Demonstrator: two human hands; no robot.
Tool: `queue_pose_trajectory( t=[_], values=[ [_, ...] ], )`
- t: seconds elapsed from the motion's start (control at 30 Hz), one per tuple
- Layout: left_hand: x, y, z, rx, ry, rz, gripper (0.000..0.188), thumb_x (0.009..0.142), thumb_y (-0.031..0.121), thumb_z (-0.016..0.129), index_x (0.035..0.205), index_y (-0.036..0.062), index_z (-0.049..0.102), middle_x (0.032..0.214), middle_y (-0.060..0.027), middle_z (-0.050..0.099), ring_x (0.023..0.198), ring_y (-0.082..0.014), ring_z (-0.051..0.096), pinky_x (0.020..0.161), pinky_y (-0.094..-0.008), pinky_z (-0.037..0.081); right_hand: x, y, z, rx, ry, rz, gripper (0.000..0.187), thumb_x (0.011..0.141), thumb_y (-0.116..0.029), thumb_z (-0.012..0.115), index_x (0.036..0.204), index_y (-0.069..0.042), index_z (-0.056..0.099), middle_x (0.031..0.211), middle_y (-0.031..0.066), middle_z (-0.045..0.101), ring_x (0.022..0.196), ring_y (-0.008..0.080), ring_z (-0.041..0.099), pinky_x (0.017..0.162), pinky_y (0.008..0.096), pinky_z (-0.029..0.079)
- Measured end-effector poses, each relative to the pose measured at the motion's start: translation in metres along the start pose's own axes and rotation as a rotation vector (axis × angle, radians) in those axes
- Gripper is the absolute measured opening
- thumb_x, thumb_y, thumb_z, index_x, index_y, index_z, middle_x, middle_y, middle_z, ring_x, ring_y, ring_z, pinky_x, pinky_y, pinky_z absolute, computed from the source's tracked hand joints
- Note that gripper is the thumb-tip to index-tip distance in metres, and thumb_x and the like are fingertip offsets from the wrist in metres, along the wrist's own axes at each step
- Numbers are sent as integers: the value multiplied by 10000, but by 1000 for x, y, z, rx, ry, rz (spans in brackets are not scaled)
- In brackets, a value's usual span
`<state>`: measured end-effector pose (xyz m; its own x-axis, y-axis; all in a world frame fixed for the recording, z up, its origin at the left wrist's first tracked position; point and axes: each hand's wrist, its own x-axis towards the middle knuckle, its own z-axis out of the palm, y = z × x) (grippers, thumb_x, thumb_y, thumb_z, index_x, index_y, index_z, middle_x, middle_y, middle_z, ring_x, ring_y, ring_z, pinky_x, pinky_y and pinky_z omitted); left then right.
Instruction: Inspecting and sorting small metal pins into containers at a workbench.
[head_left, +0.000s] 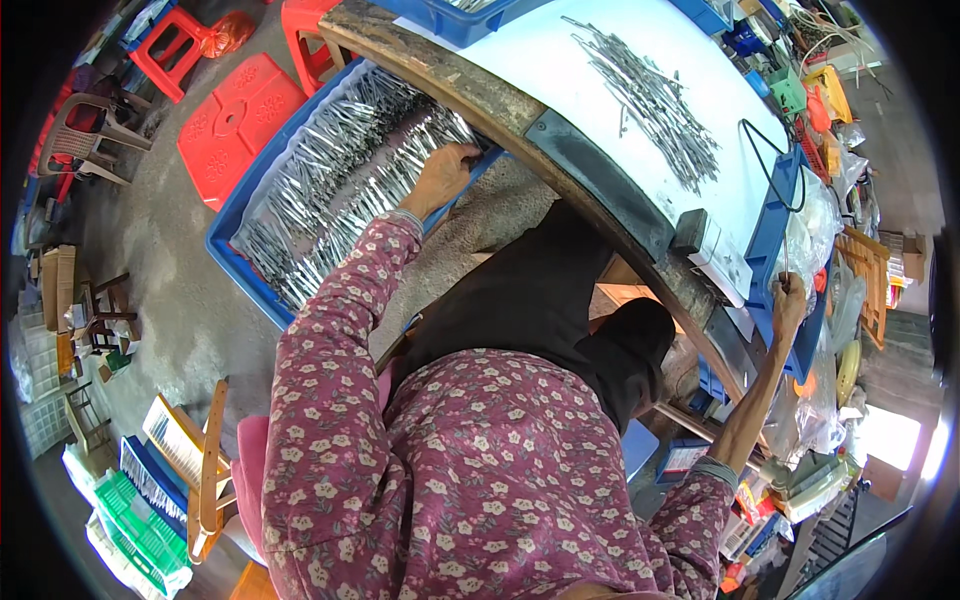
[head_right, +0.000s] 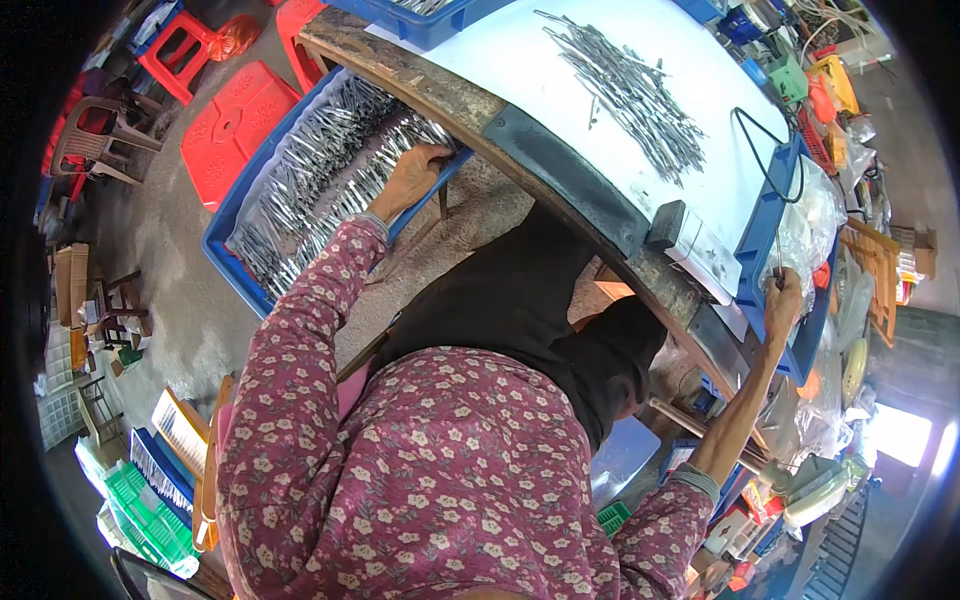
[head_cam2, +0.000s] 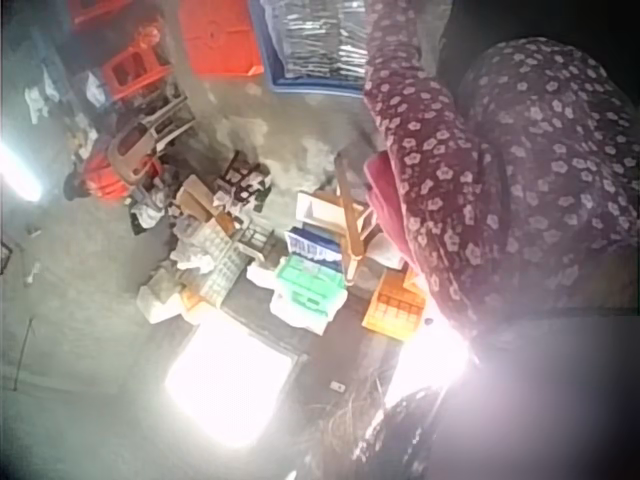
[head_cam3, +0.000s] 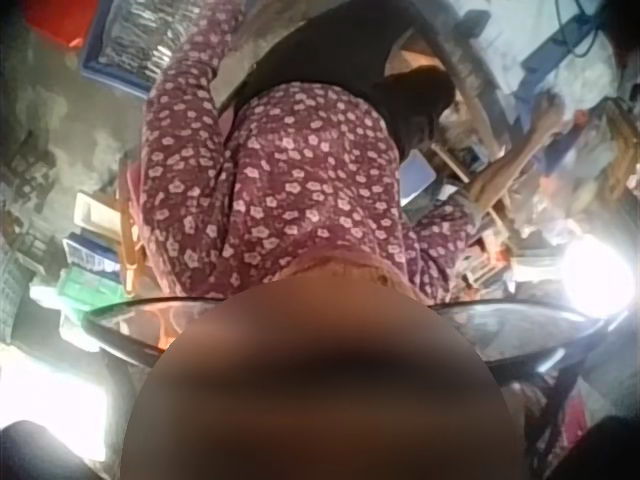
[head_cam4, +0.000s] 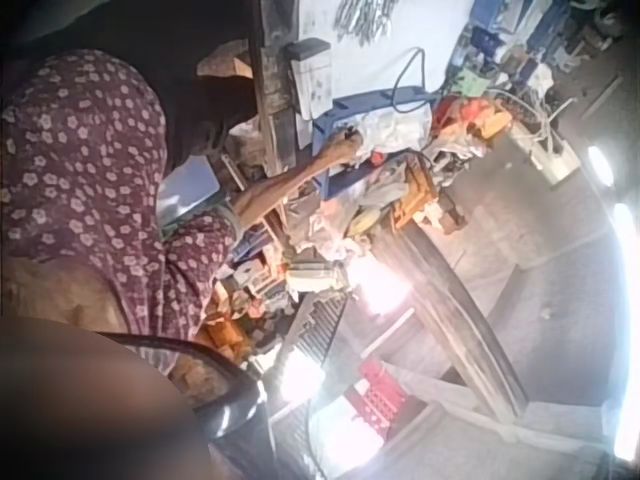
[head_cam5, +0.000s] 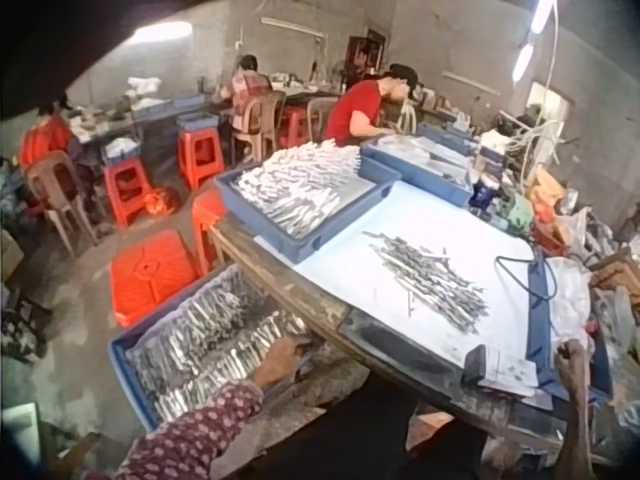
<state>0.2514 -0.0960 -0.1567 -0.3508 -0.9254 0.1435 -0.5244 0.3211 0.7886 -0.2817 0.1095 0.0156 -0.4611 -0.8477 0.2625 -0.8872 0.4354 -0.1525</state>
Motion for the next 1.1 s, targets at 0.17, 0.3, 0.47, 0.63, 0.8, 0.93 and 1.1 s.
queue_pose_trajectory(
  t=[0.17, 0.3, 0.47, 0.63, 0.8, 0.93, 1.1],
  values=[
    [1, -7, 4, -3, -53, -39, 355, 714, -3, 486, 1043, 3, 618, 935, -248, 617, 843, -345, 619, 772, -364, 479, 1, -1, 2, -6, 9, -6, 184, 770, -92, 559, 939, -25, 583, 831, 151, 612, 782, 274, 601, 717, 348, 450],
    [1, -1, 1, -46, -67, -64, 347, 713, -7, 484, 1034, -10, 617, 946, -246, 617, 873, -343, 615, 782, -363, 476, 1, 3, 2, -3, 6, 0, 188, 771, -91, 557, 947, -30, 587, 843, 154, 616, 795, 279, 604, 721, 353, 451],
    [1, 3, -5, -103, -100, -128, 386, 699, -22, 466, 1060, -11, 604, 964, -235, 620, 896, -345, 612, 814, -354, 471, 1, 1, 2, -4, 16, 2, 192, 771, -90, 557, 951, -31, 589, 853, 154, 619, 805, 280, 605, 725, 355, 449],
    [5, -4, 0, -39, -68, -48, 425, 704, -35, 453, 1106, 4, 585, 975, -231, 619, 901, -339, 613, 828, -349, 472, 2, 5, 4, -39, 16, -17, 195, 772, -87, 558, 956, -26, 582, 850, 149, 610, 803, 278, 598, 730, 347, 444],
    [4, 4, -10, -103, -176, -118, 404, 710, -44, 446, 1095, -49, 568, 1095, -233, 570, 1003, -329, 564, 888, -340, 428, 1, 2, 3, 6, 11, -8, 188, 774, -85, 559, 951, -26, 585, 845, 147, 606, 801, 275, 595, 732, 343, 444],
    [7, -7, -3, 24, -117, 9, 354, 742, -8, 484, 1078, 6, 596, 948, -228, 624, 875, -362, 606, 787, -375, 473, 1, 6, 4, -14, 24, -9, 184, 778, -92, 561, 950, -32, 591, 850, 144, 612, 801, 268, 597, 733, 339, 446],
    [4, 5, -8, 130, -54, 25, 314, 761, 19, 503, 1049, 57, 623, 934, -210, 627, 840, -360, 613, 774, -390, 481, 1, 2, 2, -12, 16, -14, 195, 775, -100, 569, 956, -33, 595, 853, 145, 618, 798, 267, 601, 732, 339, 449]
  ],
)
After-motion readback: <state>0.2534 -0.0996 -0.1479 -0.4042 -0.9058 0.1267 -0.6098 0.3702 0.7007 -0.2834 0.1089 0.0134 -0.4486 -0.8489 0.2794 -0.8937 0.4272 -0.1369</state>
